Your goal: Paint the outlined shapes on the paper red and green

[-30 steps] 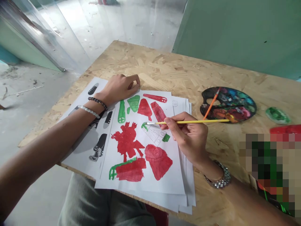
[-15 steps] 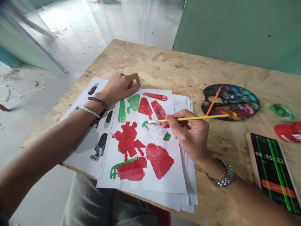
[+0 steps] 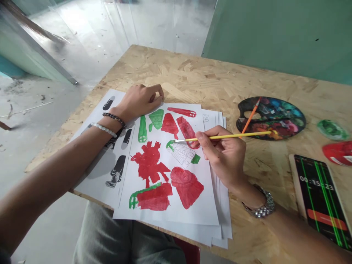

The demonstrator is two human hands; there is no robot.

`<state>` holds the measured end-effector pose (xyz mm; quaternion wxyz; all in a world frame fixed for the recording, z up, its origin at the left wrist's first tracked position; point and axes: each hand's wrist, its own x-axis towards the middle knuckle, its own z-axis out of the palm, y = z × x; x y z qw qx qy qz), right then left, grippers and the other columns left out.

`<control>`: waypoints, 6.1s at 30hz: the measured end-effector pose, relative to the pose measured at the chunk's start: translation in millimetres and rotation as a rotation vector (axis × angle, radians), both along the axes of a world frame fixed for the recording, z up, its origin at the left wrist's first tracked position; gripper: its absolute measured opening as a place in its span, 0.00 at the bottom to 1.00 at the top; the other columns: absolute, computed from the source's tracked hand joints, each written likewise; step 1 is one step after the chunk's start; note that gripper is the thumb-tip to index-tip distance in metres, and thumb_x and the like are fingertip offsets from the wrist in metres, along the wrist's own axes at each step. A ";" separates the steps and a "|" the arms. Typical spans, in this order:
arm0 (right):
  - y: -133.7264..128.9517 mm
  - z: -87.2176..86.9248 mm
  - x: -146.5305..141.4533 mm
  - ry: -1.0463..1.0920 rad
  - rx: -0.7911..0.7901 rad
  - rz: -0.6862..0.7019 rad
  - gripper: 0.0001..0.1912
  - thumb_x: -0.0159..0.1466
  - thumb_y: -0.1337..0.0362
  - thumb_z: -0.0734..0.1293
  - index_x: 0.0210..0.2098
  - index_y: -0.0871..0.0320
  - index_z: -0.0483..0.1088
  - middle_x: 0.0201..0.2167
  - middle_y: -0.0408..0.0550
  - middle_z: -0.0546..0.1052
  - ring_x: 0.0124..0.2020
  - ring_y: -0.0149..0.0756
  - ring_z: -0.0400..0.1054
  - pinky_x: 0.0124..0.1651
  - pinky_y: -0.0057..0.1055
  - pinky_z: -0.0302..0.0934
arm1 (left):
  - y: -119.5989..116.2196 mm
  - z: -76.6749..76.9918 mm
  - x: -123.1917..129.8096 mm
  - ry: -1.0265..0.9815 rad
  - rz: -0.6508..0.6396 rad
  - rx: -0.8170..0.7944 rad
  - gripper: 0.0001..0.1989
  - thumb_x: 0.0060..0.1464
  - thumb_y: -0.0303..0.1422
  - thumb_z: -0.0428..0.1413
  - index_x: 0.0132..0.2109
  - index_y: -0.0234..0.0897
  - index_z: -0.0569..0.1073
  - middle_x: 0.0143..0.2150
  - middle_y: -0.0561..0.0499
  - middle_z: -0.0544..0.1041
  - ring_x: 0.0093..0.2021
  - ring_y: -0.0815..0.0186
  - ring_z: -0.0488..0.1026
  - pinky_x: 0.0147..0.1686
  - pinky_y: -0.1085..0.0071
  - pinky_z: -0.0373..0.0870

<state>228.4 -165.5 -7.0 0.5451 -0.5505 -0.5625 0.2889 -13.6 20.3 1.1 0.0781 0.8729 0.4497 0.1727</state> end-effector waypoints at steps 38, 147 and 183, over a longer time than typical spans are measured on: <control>-1.5 0.3 -0.8 0.103 -0.022 0.138 0.13 0.68 0.55 0.78 0.31 0.53 0.80 0.25 0.46 0.84 0.17 0.27 0.65 0.17 0.29 0.59 | 0.5 1.2 2.1 0.056 0.006 0.012 0.18 0.67 0.34 0.49 0.54 0.40 0.82 0.31 0.48 0.77 0.37 0.57 0.73 0.48 0.60 0.67; -0.1 -3.3 4.6 0.252 -0.080 0.263 0.21 0.67 0.46 0.78 0.30 0.57 0.76 0.21 0.42 0.76 0.18 0.25 0.61 0.19 0.24 0.54 | 3.2 0.8 -4.6 0.062 -0.041 0.065 0.16 0.67 0.37 0.50 0.52 0.41 0.81 0.29 0.49 0.80 0.28 0.60 0.70 0.34 0.64 0.57; -0.2 -1.9 -0.3 0.331 -0.033 0.209 0.24 0.64 0.40 0.78 0.32 0.56 0.79 0.23 0.40 0.72 0.18 0.23 0.59 0.20 0.25 0.50 | -3.6 3.7 -2.1 0.112 -0.050 0.045 0.18 0.69 0.35 0.51 0.58 0.38 0.80 0.34 0.46 0.82 0.34 0.58 0.76 0.35 0.64 0.59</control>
